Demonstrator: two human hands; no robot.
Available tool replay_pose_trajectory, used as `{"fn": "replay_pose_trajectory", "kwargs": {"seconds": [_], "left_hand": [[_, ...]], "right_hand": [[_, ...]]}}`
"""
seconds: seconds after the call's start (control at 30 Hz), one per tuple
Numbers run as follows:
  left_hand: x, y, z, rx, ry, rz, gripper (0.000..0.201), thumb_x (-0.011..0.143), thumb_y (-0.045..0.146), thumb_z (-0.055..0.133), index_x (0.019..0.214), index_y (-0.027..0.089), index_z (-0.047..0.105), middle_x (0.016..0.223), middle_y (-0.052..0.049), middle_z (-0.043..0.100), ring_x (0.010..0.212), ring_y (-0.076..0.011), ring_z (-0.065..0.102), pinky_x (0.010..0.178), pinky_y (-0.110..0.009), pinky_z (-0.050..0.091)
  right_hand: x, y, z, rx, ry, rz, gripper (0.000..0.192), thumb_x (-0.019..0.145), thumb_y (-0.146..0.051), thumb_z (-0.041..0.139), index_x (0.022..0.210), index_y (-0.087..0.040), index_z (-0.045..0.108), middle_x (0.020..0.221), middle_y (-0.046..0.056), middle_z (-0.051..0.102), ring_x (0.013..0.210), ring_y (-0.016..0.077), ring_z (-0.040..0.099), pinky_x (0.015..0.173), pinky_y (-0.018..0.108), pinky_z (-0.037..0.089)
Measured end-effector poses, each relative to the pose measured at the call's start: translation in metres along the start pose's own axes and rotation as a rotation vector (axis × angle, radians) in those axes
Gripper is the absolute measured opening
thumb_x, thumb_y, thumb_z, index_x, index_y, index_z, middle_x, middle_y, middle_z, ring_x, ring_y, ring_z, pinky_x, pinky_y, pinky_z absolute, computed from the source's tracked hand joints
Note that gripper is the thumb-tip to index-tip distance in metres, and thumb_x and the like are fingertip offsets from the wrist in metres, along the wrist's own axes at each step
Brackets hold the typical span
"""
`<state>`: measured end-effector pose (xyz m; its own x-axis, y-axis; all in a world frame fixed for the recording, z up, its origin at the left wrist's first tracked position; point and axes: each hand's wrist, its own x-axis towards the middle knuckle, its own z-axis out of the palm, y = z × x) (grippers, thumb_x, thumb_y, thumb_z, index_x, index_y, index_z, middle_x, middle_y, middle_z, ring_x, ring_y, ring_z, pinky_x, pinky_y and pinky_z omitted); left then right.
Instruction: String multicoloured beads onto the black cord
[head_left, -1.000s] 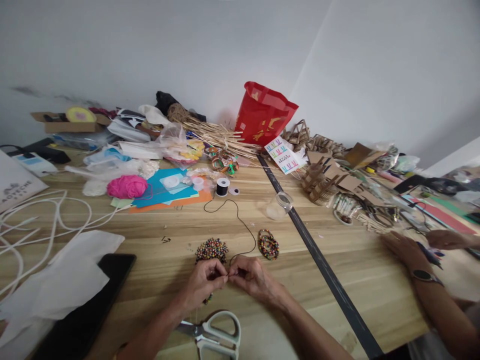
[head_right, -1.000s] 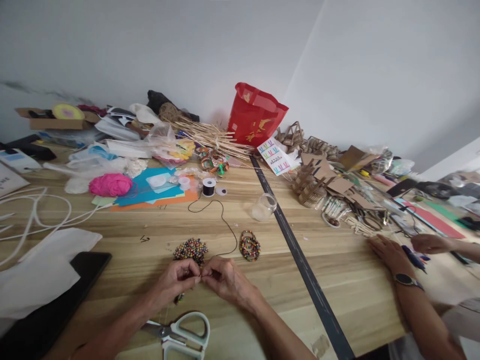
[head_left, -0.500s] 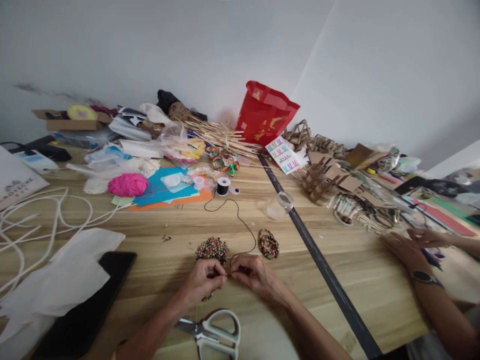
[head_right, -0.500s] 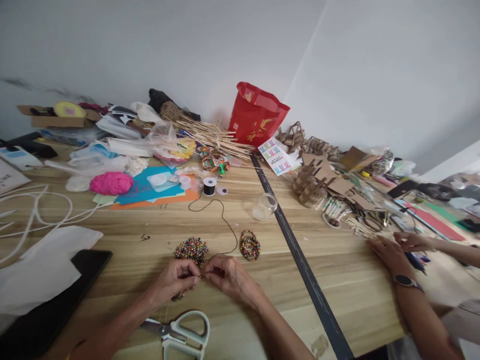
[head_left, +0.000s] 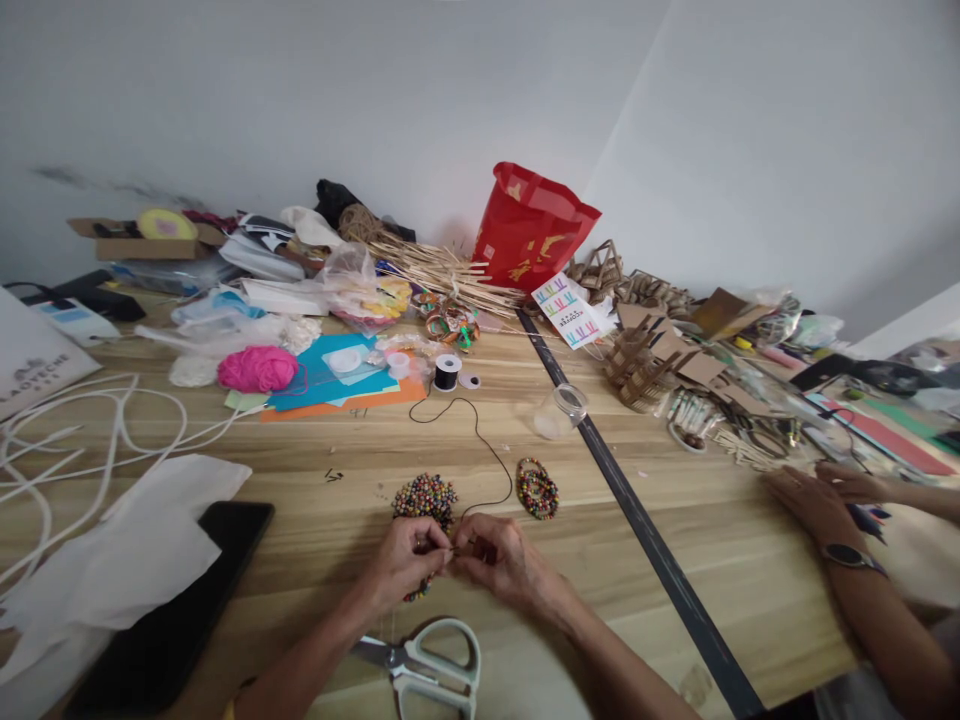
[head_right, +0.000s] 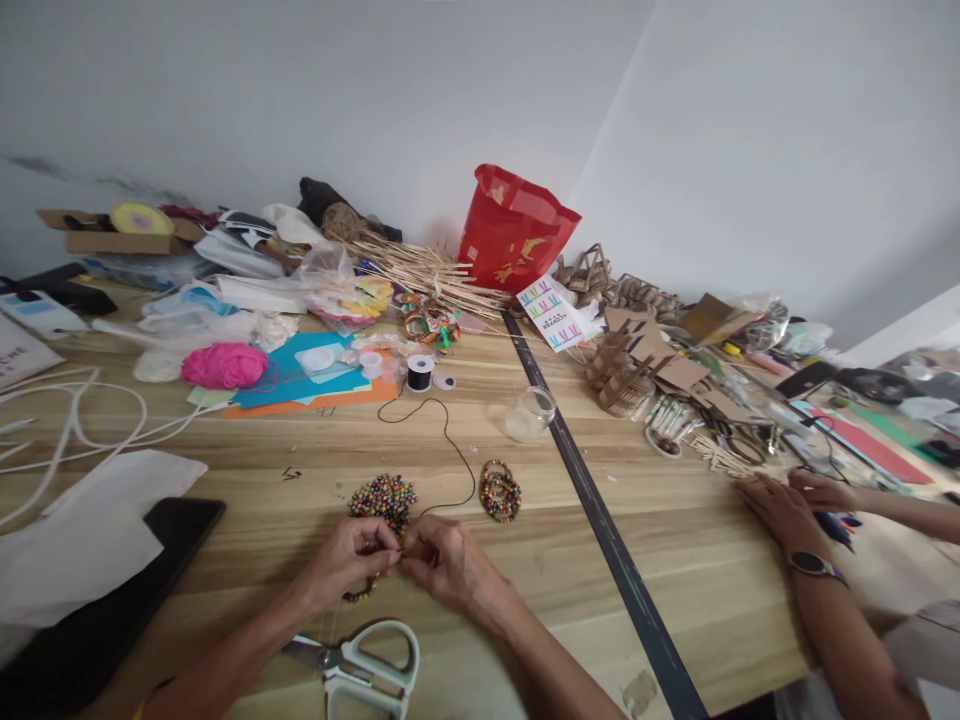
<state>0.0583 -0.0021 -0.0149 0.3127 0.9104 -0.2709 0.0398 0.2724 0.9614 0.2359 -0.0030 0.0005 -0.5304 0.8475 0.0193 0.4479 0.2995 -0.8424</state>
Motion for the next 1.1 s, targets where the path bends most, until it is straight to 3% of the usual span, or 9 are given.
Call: {"fn": "replay_pose_trajectory", "kwargs": {"seconds": [0.17,0.37,0.6,0.77,1.1], "left_hand": [[-0.001,0.0,0.002,0.037,-0.002,0.049,0.014,0.059,0.026,0.062,0.056,0.014,0.057,0.049,0.0,0.056,0.049,-0.0113,0.05,0.049,-0.022,0.036],[-0.002,0.0,0.004,0.038,-0.009,0.047,0.015,0.061,0.028,0.062,0.056,0.014,0.057,0.05,0.0,0.056,0.048,-0.0115,0.049,0.049,-0.022,0.036],[-0.002,0.0,0.004,0.044,0.001,0.061,0.014,0.06,0.028,0.061,0.057,0.014,0.058,0.05,0.001,0.056,0.049,-0.0115,0.049,0.05,-0.023,0.037],[-0.003,0.001,0.005,0.043,0.009,0.037,0.013,0.06,0.027,0.061,0.058,0.015,0.058,0.049,0.002,0.055,0.048,-0.0107,0.048,0.048,-0.022,0.035],[-0.001,-0.002,0.005,0.013,-0.007,0.033,0.015,0.061,0.028,0.062,0.06,0.015,0.056,0.051,0.001,0.058,0.048,-0.0112,0.05,0.049,-0.023,0.037]], "right_hand": [[-0.001,0.001,0.002,0.012,0.007,0.048,0.006,0.076,-0.01,0.06,0.079,-0.015,0.058,0.061,-0.005,0.053,0.052,0.0064,0.043,0.048,0.016,0.031],[0.001,0.001,0.002,-0.098,0.061,-0.009,0.004,0.074,-0.011,0.061,0.075,-0.015,0.061,0.067,-0.002,0.058,0.057,0.0082,0.047,0.052,0.017,0.033],[0.0,0.005,0.006,0.111,-0.005,0.115,0.003,0.079,-0.014,0.057,0.081,-0.014,0.059,0.063,-0.003,0.059,0.051,0.0073,0.05,0.049,0.016,0.035],[0.001,0.003,0.003,-0.016,0.041,0.021,0.004,0.075,-0.012,0.061,0.077,-0.014,0.063,0.065,-0.002,0.058,0.055,0.0079,0.046,0.05,0.016,0.034],[0.003,-0.004,-0.005,-0.11,-0.002,-0.116,0.011,0.08,-0.012,0.056,0.078,-0.015,0.066,0.074,0.004,0.065,0.064,0.0125,0.055,0.058,0.02,0.04]]}}
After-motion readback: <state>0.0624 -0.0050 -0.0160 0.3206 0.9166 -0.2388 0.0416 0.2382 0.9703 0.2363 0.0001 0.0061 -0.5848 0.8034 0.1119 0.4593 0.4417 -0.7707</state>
